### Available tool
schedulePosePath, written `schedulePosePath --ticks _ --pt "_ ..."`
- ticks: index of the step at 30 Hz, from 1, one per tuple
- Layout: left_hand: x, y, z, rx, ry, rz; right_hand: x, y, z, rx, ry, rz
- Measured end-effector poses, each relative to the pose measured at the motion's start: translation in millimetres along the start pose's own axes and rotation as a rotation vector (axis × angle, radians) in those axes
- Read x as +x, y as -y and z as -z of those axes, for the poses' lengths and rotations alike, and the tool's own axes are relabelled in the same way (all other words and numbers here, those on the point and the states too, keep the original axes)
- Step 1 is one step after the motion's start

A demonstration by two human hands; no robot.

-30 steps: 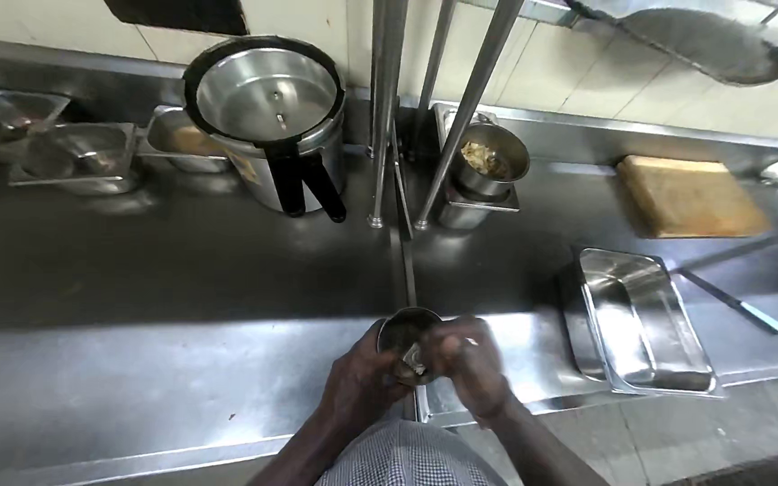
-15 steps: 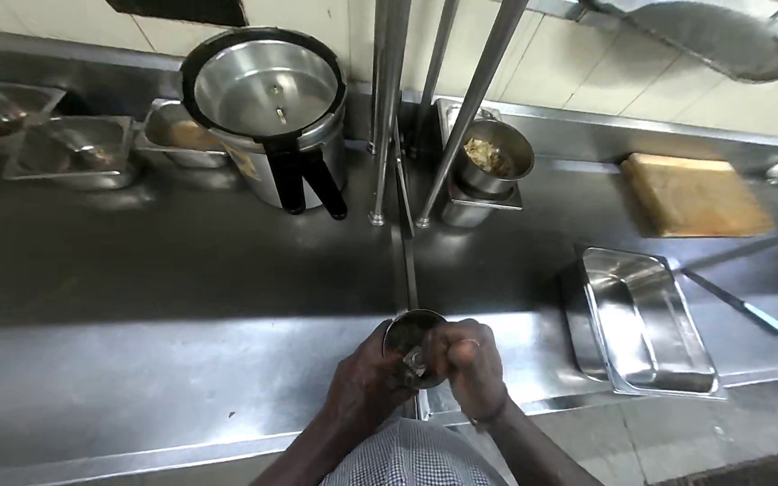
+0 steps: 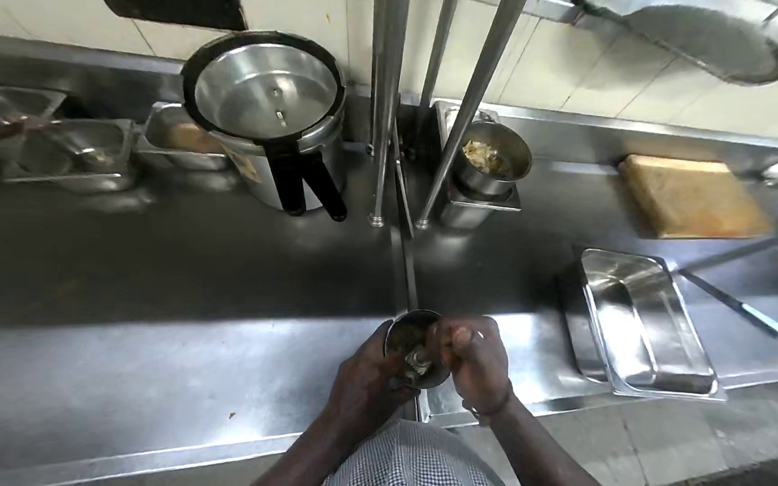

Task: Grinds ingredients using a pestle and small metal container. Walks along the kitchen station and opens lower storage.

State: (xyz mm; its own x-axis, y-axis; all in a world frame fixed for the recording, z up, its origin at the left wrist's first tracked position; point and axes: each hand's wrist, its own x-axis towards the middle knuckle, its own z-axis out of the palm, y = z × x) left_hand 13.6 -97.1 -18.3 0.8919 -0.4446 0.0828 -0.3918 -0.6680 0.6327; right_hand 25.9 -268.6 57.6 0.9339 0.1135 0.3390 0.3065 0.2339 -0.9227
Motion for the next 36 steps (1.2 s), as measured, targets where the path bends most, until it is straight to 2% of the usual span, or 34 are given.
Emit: schedulePosePath --ticks 3,8,12,14,18,21,25,27,31,33,36 --pt "-2 5 -1 0.010 -0.045 -0.030 1 12 1 0.045 -0.001 -0.001" --pt "-7 11 -6 -0.028 -0.137 -0.064 -2 65 -1 -0.013 0.097 0.093" --pt "0 1 -2 -0.025 -0.048 -0.009 -3 6 3 -0.072 -0.035 0.084" --pt "2 -2 -1 -0.005 0.012 0.017 1 -5 4 -0.068 -0.067 0.062" --pt "-1 4 0 -0.019 -0.010 -0.025 3 22 4 -0.030 -0.049 0.067" --pt "-6 12 -6 -0.042 -0.088 -0.084 5 45 1 -0.017 0.002 0.128" --pt "2 7 -1 -0.092 -0.002 -0.027 13 -5 6 -0.057 -0.057 0.102" --pt "5 6 0 -0.096 0.000 -0.034 19 -14 5 -0.046 -0.033 0.081" --pt "5 7 2 -0.082 0.060 -0.027 20 22 -5 -0.061 0.021 0.082" --pt "3 9 -2 -0.093 -0.008 -0.090 20 44 -12 -0.050 0.070 0.127" --pt "6 7 -2 -0.115 -0.042 -0.139 20 26 -15 -0.036 0.089 0.103"
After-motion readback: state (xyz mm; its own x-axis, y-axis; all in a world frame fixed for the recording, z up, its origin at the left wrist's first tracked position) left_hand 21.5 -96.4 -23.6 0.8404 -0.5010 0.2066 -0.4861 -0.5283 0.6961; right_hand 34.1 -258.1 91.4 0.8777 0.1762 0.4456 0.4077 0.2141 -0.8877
